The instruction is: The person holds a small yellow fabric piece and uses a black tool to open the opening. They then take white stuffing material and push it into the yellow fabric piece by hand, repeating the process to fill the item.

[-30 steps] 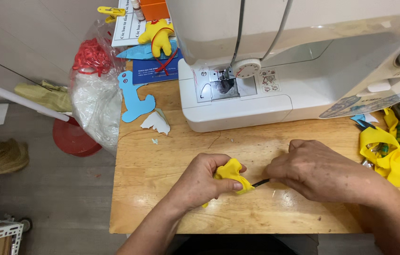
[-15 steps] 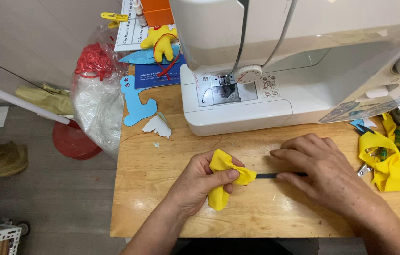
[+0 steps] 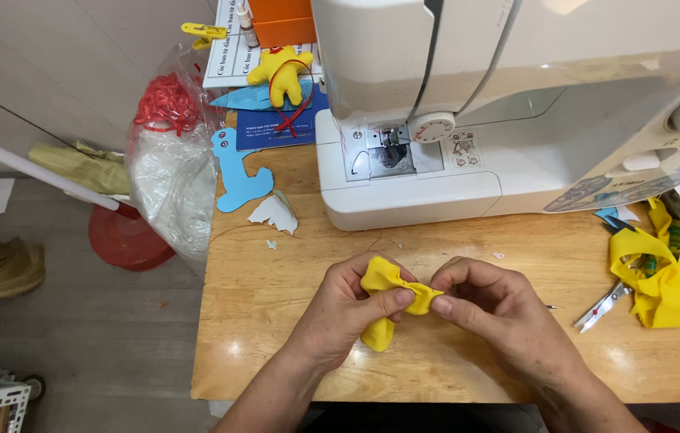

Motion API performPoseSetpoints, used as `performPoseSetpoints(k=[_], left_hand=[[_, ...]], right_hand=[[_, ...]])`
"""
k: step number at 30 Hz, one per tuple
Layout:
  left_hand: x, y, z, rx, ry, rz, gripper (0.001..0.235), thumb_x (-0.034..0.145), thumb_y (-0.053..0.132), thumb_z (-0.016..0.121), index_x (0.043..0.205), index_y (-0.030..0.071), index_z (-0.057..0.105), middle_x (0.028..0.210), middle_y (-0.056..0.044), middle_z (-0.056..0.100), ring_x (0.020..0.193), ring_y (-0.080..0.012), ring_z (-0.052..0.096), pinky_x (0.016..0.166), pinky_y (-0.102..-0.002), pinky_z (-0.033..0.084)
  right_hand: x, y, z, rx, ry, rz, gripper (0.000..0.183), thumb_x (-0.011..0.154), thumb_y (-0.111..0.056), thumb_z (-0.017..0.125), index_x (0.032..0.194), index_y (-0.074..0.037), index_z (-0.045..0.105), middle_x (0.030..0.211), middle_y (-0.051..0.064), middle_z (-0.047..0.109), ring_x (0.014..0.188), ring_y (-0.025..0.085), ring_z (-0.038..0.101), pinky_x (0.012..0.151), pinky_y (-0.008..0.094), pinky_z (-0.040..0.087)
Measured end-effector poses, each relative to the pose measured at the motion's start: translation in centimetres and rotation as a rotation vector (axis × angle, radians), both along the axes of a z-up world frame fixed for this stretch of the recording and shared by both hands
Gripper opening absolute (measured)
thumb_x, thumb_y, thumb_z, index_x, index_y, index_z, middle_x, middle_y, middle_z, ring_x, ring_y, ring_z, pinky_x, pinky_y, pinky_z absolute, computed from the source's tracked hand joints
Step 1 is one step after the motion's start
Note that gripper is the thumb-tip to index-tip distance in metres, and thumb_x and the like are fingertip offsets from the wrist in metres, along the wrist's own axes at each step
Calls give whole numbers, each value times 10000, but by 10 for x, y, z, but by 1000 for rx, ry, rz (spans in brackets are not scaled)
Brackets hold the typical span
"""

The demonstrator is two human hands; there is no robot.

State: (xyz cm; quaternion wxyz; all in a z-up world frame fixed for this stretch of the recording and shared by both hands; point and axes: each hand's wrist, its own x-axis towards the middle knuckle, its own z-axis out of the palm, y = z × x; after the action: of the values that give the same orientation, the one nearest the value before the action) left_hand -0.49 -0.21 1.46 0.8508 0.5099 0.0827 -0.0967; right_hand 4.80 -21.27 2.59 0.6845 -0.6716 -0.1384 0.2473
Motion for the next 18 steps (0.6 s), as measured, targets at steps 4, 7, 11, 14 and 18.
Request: performPoseSetpoints(k=[4, 7, 11, 14, 18], left_hand=[[0, 1, 0, 7, -5, 9, 156, 840, 131, 813, 951, 83, 715, 828, -25, 670, 603, -118, 571, 578, -258, 467], [0, 0, -6, -56, 33, 67, 154, 878, 161, 782, 948, 79, 672, 742, 4, 602, 597, -86, 555, 569, -235, 430], [-3, -5, -12, -76, 69, 109, 206, 911, 177, 747, 1070, 54, 700, 899, -31, 688, 802, -125, 652, 701, -236, 531], [-6, -6, 8, 310, -8, 218, 304, 893, 202, 740, 1167, 104, 649, 1031, -39, 742, 900, -120, 683, 760, -250, 545], [-15, -1, 27, 1155, -650, 627, 230, 947, 135, 693, 1130, 4, 645, 1176, -141, 683, 1098, -306, 662, 955, -411, 549]], right_hand=[[-1, 4, -4, 79, 62, -20, 76, 864, -61, 752, 892, 7, 728, 834, 79, 693, 801, 170, 615, 776, 302, 469], [-1, 5, -8, 212, 247, -41, 97, 832, -24, 778, 895, 25, 723, 848, 104, 687, 771, 188, 583, 733, 318, 434], [-1, 8, -13, 383, 407, 41, 165, 850, -84, 779, 889, 35, 672, 772, 115, 597, 673, 218, 504, 649, 328, 392], [-1, 10, -20, 410, 473, -24, 128, 862, -44, 757, 950, 34, 708, 802, 139, 642, 696, 237, 568, 668, 340, 450], [-1, 12, -16, 383, 485, -77, 153, 882, -60, 732, 1002, 35, 733, 810, 192, 672, 711, 256, 601, 668, 350, 475]])
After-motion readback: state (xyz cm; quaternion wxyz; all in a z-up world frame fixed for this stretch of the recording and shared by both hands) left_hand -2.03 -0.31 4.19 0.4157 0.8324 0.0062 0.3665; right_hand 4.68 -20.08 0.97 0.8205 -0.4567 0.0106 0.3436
